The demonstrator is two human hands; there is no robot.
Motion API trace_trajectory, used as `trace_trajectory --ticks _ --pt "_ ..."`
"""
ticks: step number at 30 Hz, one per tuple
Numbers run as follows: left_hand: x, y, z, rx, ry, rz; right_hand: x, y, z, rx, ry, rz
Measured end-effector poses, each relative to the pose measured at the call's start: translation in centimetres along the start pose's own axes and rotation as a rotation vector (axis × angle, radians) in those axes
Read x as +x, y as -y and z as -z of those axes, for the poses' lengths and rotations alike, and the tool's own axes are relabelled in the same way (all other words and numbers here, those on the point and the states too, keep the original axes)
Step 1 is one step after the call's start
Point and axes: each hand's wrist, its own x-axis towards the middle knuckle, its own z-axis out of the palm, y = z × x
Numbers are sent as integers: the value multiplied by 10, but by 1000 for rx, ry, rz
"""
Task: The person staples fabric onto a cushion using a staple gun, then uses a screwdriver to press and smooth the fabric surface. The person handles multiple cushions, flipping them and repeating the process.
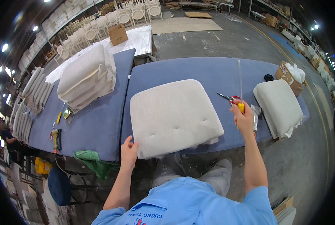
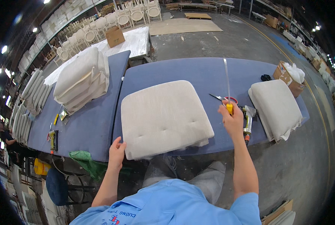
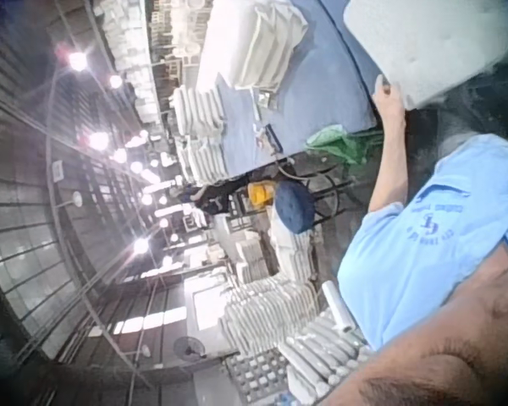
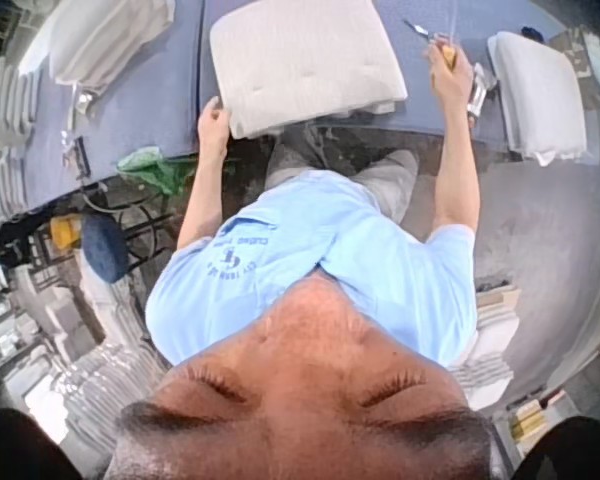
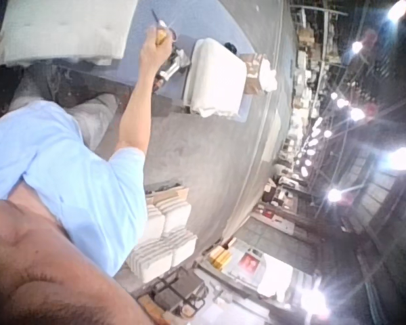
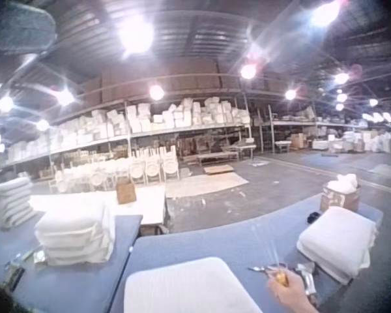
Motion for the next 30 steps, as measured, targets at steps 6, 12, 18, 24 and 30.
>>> trace_trajectory --ticks 6,12,18,24,30 --pt "-25 13 -29 -187 150 21 -127 -29 39 -7 95 -286" --pt "-38 29 -20 210 167 -58 -209 -39 37 -77 148 -419" --pt "-46 -38 -60 481 191 -743 -219 -41 40 -378 208 -277" --pt "-67 -77 -175 753 626 -1050 -214 -37 33 -404 232 -397" --pt "-44 -77 -201 964 630 -1130 -220 -15 39 -283 291 -659"
